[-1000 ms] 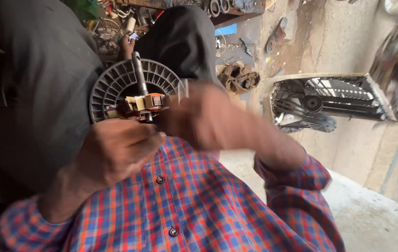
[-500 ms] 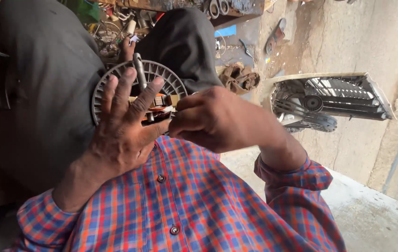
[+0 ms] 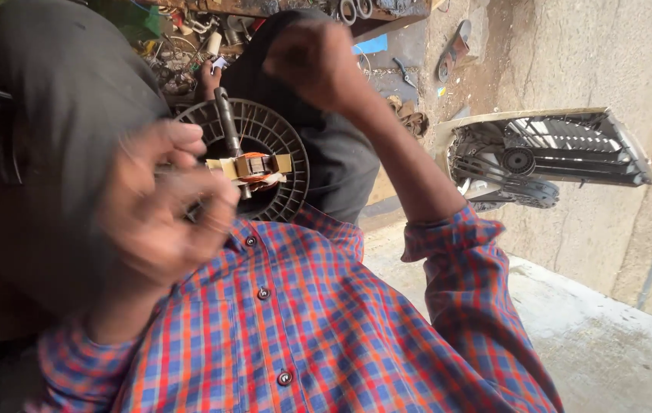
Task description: The person sits on the ground with a motor armature resting on their lap and winds copper wire around its slots by hand, repeatedly pulling and guiding the wire to build up coil windings while turning the armature as they work.
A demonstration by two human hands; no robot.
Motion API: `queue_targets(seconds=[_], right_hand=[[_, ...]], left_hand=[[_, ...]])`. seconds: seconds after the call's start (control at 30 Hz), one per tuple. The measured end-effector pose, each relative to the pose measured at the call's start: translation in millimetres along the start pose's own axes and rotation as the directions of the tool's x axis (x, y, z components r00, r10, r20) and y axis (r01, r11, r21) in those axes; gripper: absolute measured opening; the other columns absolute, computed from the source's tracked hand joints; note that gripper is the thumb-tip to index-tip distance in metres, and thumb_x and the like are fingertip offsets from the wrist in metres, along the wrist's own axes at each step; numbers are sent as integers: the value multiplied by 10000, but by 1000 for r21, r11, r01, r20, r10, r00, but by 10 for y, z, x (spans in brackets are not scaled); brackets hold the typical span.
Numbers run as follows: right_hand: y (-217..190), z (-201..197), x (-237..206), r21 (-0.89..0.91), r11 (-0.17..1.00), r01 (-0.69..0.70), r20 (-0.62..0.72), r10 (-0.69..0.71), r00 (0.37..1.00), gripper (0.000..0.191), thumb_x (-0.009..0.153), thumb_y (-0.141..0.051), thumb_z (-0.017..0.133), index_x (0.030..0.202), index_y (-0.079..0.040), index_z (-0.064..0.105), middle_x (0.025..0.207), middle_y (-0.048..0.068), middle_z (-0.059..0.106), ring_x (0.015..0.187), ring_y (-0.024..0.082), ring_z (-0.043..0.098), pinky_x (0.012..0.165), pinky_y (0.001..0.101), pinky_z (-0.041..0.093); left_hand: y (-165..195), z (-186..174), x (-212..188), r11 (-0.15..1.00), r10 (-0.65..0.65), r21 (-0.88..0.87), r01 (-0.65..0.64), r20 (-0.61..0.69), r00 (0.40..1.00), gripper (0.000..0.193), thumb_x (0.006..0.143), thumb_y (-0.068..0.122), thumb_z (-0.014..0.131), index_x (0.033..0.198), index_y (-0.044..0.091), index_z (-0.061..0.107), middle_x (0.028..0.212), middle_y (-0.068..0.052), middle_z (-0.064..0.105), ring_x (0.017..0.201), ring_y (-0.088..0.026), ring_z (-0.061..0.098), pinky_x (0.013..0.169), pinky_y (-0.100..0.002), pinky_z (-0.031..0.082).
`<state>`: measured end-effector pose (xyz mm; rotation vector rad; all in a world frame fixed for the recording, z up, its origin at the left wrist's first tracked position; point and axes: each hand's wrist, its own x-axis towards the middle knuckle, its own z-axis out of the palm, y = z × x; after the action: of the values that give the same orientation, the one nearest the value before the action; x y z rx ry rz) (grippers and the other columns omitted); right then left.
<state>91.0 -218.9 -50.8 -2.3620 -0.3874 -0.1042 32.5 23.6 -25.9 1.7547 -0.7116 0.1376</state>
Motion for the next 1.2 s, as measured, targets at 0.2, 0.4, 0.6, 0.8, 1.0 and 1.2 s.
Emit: queue_targets(seconds=[0.2,0.4,0.6,0.8,1.0,1.2], right_hand=[[-217,-419,-302,-536,836,117,-203,-262,943,98,937,-120,791,934,-106,694,825,76,664,725,295,648,628,411,473],[-731,-231,-954,-153,914,374,379,-295,877,299,782,-133,763,1060,-26,728,887,63,637,816,247,655,593,380,520],[-1127,-324,-984,57,908,415,583,-367,725,298,813,-134,724,1061,31,720,872,100,598,716,244,607,613,397,483],[-674,-224,-381,97,849,519,212,-527,823,136,945,-93,741,1057,-16,732,886,92,642,820,292,629,724,428,495],[19,57,-63,-6,996,-90,-32,90,995,78,833,-89,801,880,-54,748,795,97,713,714,254,715,653,366,563],[-177,-417,-374,-330,943,-46,-157,-7,988,83,930,-75,770,992,-79,716,907,91,707,785,269,708,677,384,553]], left_hand=[[-600,177,567,992,-110,99,74,433,894,246,847,254,865,816,37,755,793,-116,701,746,-258,691,699,-407,545],[-928,110,622,998,-60,19,60,582,811,186,819,229,818,845,48,782,809,-102,702,745,-240,693,710,-403,554],[22,-152,493,989,-60,-107,104,347,936,117,855,93,794,887,6,722,814,-127,655,745,-249,667,660,-388,524],[-139,30,-454,960,169,184,-210,218,961,194,885,31,837,1060,-15,765,871,-85,675,756,-204,705,639,-304,576],[-204,3,-200,998,-14,-64,12,-26,1000,112,906,53,810,909,67,699,827,-53,652,639,-128,561,501,-236,417],[-271,120,856,998,-55,9,57,448,893,291,855,289,856,853,21,745,796,-122,706,727,-254,682,690,-370,525]])
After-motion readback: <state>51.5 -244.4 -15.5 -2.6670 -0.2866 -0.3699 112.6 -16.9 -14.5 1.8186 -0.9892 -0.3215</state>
